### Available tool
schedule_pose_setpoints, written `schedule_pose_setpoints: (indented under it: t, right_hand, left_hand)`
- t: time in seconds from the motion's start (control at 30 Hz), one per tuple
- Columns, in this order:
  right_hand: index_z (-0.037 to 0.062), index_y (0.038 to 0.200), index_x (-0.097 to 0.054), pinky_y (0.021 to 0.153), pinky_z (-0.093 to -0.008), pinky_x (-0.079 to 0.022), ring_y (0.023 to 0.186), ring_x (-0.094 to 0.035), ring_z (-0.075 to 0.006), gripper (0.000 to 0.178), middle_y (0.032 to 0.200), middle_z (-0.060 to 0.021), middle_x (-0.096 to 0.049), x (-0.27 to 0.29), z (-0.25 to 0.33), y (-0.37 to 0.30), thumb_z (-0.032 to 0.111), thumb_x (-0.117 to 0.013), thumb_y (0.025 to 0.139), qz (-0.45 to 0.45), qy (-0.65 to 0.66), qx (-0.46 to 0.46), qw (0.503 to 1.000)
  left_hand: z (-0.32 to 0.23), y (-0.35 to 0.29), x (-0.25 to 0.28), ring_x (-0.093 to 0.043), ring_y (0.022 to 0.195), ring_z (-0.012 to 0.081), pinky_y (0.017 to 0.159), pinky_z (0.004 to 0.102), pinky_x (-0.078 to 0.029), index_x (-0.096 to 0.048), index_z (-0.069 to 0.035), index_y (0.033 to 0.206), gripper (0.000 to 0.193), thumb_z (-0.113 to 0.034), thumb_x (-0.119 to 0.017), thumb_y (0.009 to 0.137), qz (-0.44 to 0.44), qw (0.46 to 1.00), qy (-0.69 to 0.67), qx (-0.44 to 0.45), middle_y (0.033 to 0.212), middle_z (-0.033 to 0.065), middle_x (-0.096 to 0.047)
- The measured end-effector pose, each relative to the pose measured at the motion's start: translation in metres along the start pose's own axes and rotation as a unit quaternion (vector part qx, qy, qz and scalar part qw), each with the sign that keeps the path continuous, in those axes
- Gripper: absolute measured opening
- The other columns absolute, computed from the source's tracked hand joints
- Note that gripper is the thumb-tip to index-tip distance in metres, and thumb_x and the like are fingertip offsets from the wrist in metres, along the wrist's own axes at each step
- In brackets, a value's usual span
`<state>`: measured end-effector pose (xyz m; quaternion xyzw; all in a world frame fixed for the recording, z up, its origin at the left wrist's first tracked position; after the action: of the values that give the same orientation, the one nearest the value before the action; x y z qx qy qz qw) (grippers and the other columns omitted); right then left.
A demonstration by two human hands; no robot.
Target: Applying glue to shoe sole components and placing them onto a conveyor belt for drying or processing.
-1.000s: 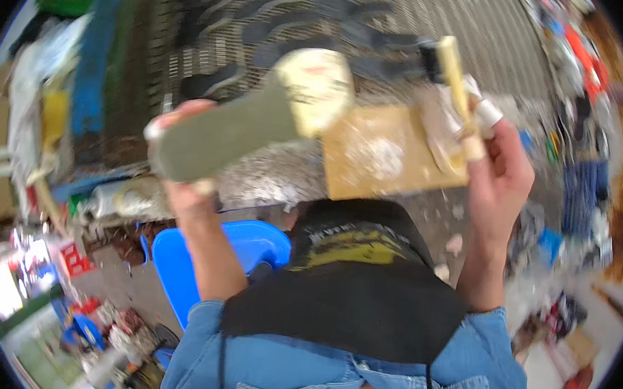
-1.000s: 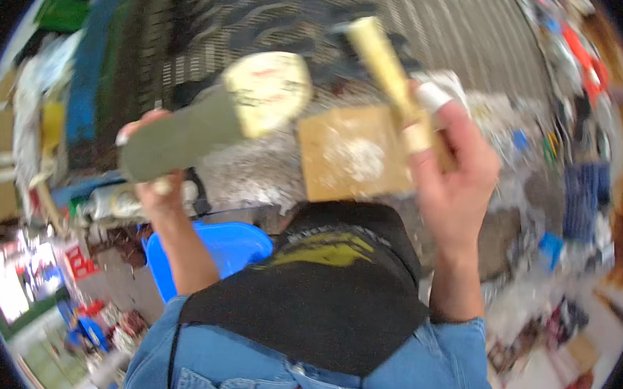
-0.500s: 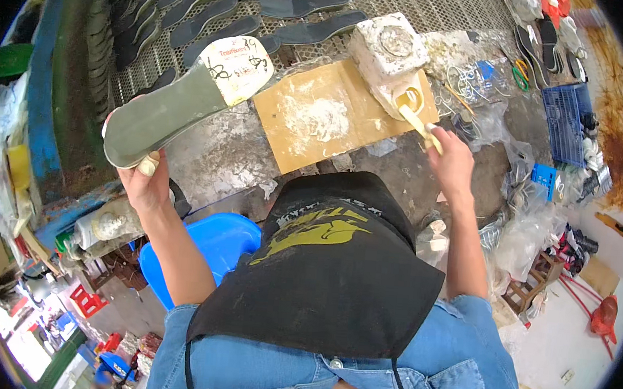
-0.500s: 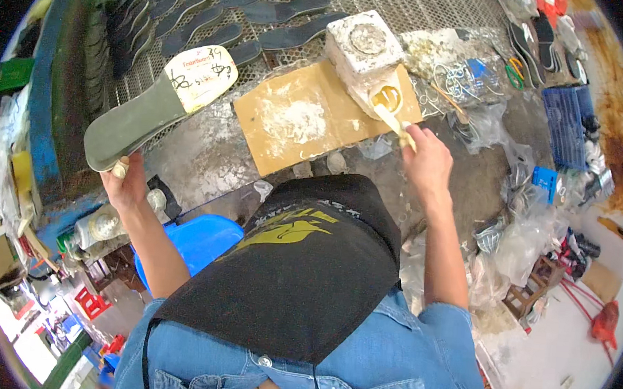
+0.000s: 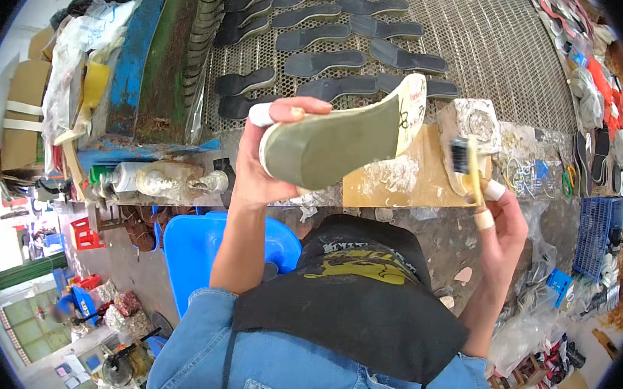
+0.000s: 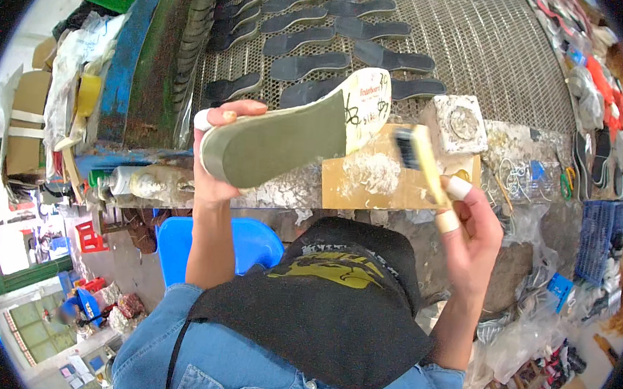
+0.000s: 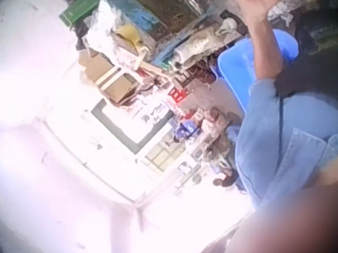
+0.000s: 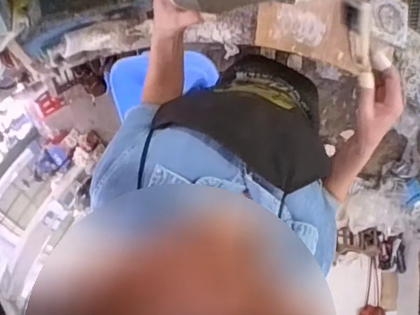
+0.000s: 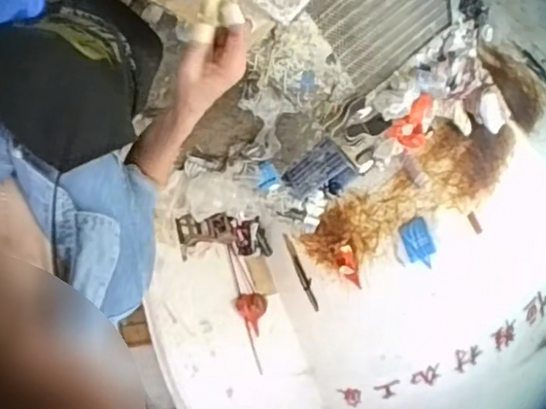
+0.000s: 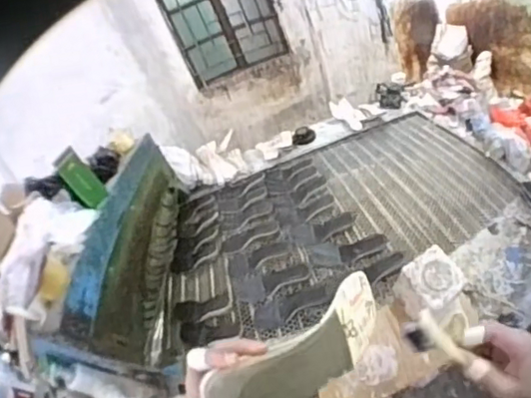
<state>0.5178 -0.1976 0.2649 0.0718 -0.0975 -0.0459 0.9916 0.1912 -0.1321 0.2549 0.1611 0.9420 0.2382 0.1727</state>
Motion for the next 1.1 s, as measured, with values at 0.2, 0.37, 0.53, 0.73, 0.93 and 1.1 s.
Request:
schedule_pose_setpoints:
  t: [0.2, 0.37, 0.53, 0.73, 0.93, 1.1]
  right_hand:
    - [-0.0013, 0.112, -0.064, 0.064, -0.0265, -0.044, 0.069, -0.055, -0.0156, 0.034, 0.087, -0.0080, -0.062, -0.046, 0.060, 0.027, -0.001, -0.066, 0.079, 0.043, -0.109, 0.098, 0.988]
    - [-0.0010, 0.113, -0.064, 0.067, -0.0309, -0.047, 0.073, -0.060, -0.0224, 0.036, 0.087, -0.0112, -0.063, -0.062, 0.069, 0.029, -0.001, -0.066, 0.077, 0.069, -0.105, 0.107, 0.986]
    - [0.0016, 0.113, -0.065, 0.064, -0.0332, -0.047, 0.070, -0.060, -0.0271, 0.037, 0.086, -0.0128, -0.060, -0.069, 0.072, 0.032, -0.001, -0.067, 0.076, 0.088, -0.161, 0.149, 0.972]
    - [0.0026, 0.112, -0.065, 0.061, -0.0342, -0.047, 0.070, -0.060, -0.0281, 0.038, 0.087, -0.0140, -0.058, -0.057, 0.051, 0.040, 0.002, -0.067, 0.074, -0.019, -0.275, 0.196, 0.941]
    - [0.0018, 0.103, -0.066, 0.061, -0.0350, -0.048, 0.070, -0.060, -0.0289, 0.032, 0.088, -0.0132, -0.059, -0.059, 0.049, 0.044, 0.003, -0.069, 0.071, 0.047, -0.237, 0.164, 0.956]
    - [0.0031, 0.111, -0.067, 0.063, -0.0318, -0.046, 0.072, -0.059, -0.0230, 0.037, 0.085, -0.0105, -0.057, -0.056, 0.055, 0.040, 0.002, -0.068, 0.074, 0.017, -0.231, 0.147, 0.962]
  left_hand:
    - [-0.008, 0.007, -0.006, -0.053, 0.120, 0.0329, 0.097, 0.0458, -0.047, -0.051, -0.008, 0.124, 0.074, -0.020, -0.090, 0.062, 0.038, 0.999, 0.017, -0.026, 0.129, 0.0258, -0.049]
    - [-0.010, 0.007, -0.006, -0.053, 0.120, 0.0336, 0.097, 0.0457, -0.046, -0.052, -0.008, 0.124, 0.073, -0.020, -0.090, 0.063, 0.045, 0.997, 0.038, -0.050, 0.128, 0.0258, -0.051]
    - [-0.015, 0.007, -0.006, -0.052, 0.120, 0.0347, 0.097, 0.0467, -0.046, -0.052, -0.009, 0.123, 0.073, -0.020, -0.090, 0.062, 0.035, 0.998, 0.032, -0.040, 0.128, 0.0258, -0.051]
    - [-0.012, 0.003, 0.001, -0.052, 0.119, 0.0347, 0.097, 0.0473, -0.047, -0.052, -0.010, 0.123, 0.076, -0.022, -0.092, 0.059, 0.025, 0.999, 0.023, -0.025, 0.126, 0.0245, -0.052]
    - [-0.011, 0.003, 0.000, -0.053, 0.118, 0.0340, 0.096, 0.0471, -0.048, -0.051, -0.010, 0.123, 0.079, -0.024, -0.093, 0.057, 0.028, 1.000, 0.011, -0.008, 0.126, 0.0238, -0.051]
    - [-0.006, 0.002, 0.002, -0.054, 0.117, 0.0336, 0.095, 0.0472, -0.048, -0.049, -0.011, 0.125, 0.083, -0.026, -0.093, 0.056, -0.001, 1.000, -0.013, 0.009, 0.126, 0.0237, -0.051]
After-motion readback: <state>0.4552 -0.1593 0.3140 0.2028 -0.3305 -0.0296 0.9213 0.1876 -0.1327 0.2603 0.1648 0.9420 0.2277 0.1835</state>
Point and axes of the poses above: each hand's wrist, its own y-axis towards the middle knuckle, its own x-axis out of the back of the hand, z = x × y, the point moved 1 cm from there along y, towards the middle knuckle
